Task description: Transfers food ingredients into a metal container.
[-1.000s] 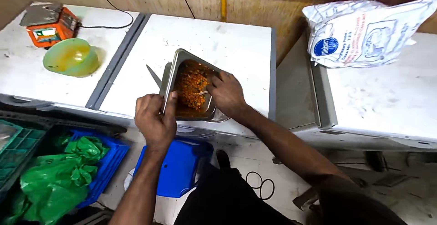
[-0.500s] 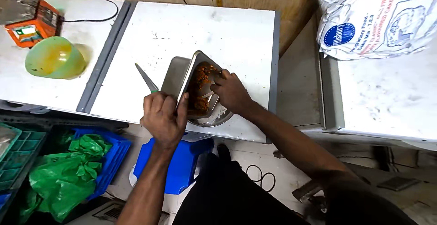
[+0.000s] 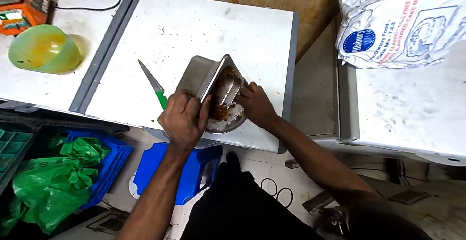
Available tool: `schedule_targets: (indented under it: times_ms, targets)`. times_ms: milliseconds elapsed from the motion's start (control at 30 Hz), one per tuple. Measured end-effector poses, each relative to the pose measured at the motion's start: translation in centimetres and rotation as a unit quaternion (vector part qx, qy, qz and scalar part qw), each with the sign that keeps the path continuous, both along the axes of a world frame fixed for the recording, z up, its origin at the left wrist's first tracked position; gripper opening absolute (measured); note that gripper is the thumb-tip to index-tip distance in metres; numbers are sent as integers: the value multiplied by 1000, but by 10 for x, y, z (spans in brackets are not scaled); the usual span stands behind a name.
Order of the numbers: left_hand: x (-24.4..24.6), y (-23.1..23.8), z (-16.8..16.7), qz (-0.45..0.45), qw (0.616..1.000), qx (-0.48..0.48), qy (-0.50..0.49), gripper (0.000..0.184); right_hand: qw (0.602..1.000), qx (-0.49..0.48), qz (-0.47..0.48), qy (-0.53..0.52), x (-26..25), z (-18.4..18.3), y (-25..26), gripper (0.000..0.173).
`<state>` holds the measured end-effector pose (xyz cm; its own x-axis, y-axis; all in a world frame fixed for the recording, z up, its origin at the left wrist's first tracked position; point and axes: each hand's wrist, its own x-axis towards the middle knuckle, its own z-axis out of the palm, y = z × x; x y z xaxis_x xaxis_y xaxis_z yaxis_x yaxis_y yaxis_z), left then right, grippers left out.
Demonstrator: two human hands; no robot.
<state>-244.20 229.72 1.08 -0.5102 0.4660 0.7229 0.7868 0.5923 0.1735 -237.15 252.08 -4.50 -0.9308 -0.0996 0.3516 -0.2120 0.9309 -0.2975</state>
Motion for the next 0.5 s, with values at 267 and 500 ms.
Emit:
schedule_targets:
  times_ms: [267,500]
  targets:
    - [-5,-1,1,2,1000,-15,4,38,998,-15,-10,58,9,-3,5,19]
    - [-6,-3,4,-6,1000,-15,11,39,997,10,-68,27,-12,6,-18,19]
